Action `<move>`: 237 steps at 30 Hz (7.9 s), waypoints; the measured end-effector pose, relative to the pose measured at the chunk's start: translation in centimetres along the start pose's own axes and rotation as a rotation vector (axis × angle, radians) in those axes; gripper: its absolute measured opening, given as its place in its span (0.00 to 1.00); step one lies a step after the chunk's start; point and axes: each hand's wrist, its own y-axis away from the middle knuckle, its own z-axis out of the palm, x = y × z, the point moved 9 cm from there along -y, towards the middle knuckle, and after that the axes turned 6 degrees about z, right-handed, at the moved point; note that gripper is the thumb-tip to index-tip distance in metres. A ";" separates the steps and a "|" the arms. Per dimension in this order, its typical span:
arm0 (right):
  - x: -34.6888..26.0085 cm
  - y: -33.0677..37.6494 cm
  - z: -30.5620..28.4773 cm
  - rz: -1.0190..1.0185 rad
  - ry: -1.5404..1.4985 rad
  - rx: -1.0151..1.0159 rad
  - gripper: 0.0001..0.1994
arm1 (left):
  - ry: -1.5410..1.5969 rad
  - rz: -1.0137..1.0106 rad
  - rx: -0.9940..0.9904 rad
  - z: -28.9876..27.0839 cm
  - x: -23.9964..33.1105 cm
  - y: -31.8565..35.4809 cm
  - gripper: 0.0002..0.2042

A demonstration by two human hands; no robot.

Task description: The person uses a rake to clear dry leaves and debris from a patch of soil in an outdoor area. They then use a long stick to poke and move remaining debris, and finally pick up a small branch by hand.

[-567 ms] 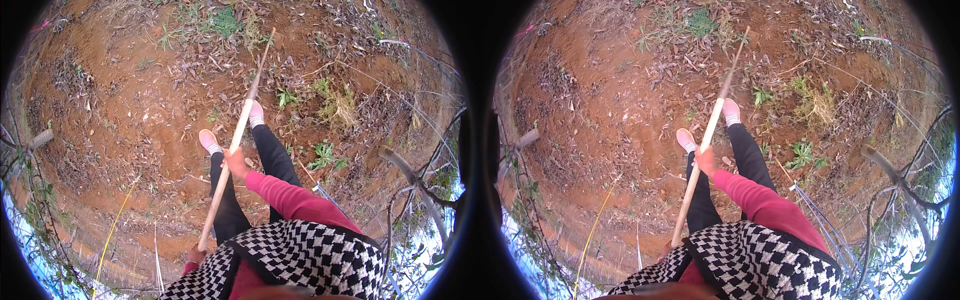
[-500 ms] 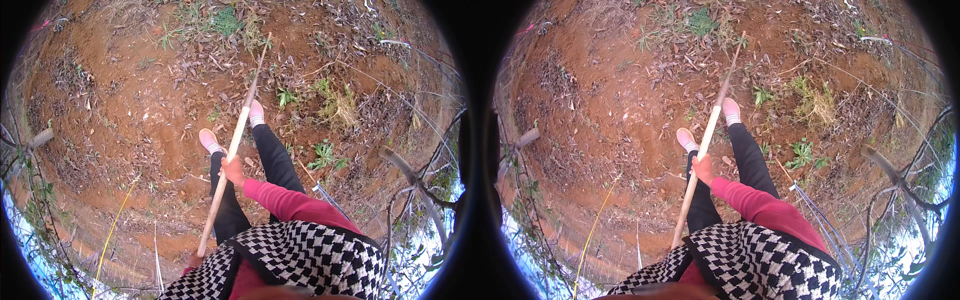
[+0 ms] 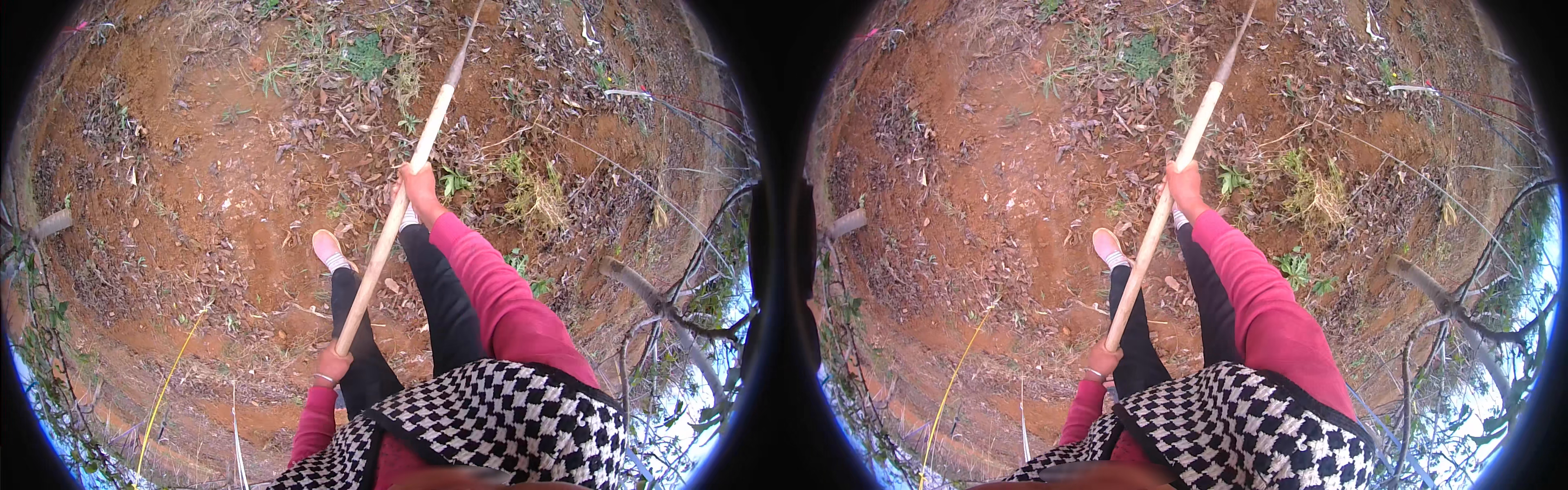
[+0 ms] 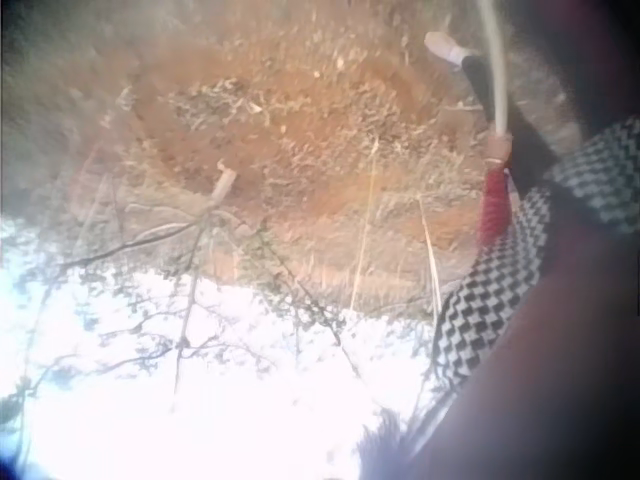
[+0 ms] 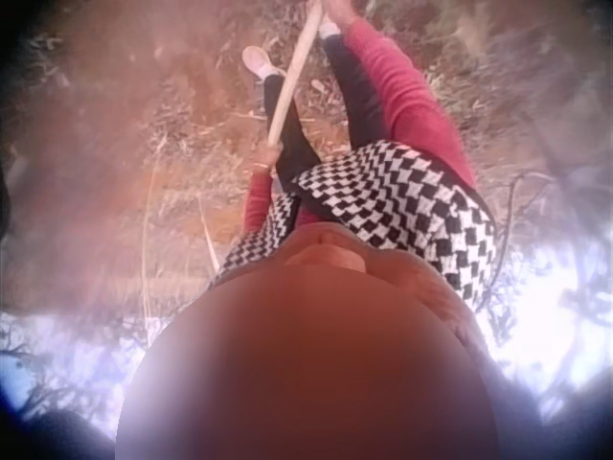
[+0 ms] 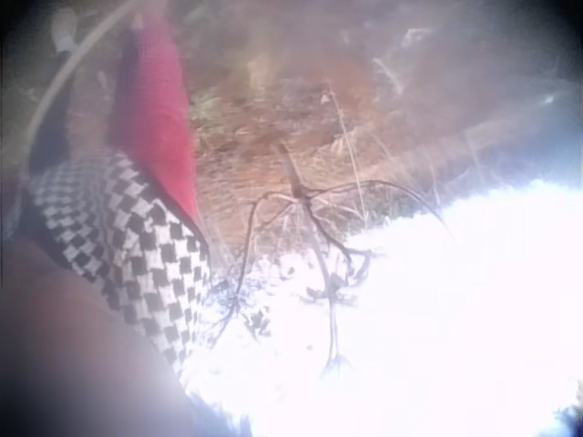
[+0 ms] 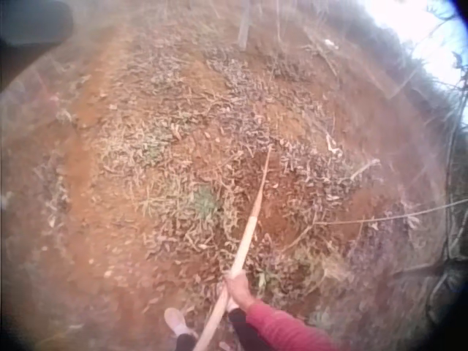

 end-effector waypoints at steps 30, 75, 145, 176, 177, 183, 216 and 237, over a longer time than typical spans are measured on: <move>26.2 24.9 10.8 0.687 -0.107 -0.477 0.08 | 0.103 -0.573 -0.231 2.6 -24.7 31.7 0.21; 18.9 13.8 13.4 0.128 0.318 -0.119 0.18 | 0.276 -0.378 -0.112 3.7 -18.6 19.3 0.12; 14.2 9.0 14.9 -0.035 0.329 -0.268 0.13 | 0.230 -0.269 0.081 3.3 -16.5 12.6 0.17; 12.6 9.0 14.5 0.065 0.150 -0.299 0.11 | 0.169 -0.212 0.148 4.3 -16.1 11.8 0.14; 10.6 7.3 15.0 0.026 0.127 -0.305 0.10 | 0.126 -0.170 0.155 3.2 -15.1 9.7 0.14; 19.7 13.6 19.5 0.110 0.293 -0.376 0.16 | 0.176 -0.394 0.070 5.7 -22.8 17.1 0.14; 31.4 24.7 23.9 0.159 0.792 -0.600 0.19 | 0.895 -0.504 0.052 19.8 -23.6 28.6 0.10; 26.5 23.0 25.6 -0.098 0.914 -0.548 0.18 | 0.522 -0.510 0.065 22.7 -24.3 26.3 0.11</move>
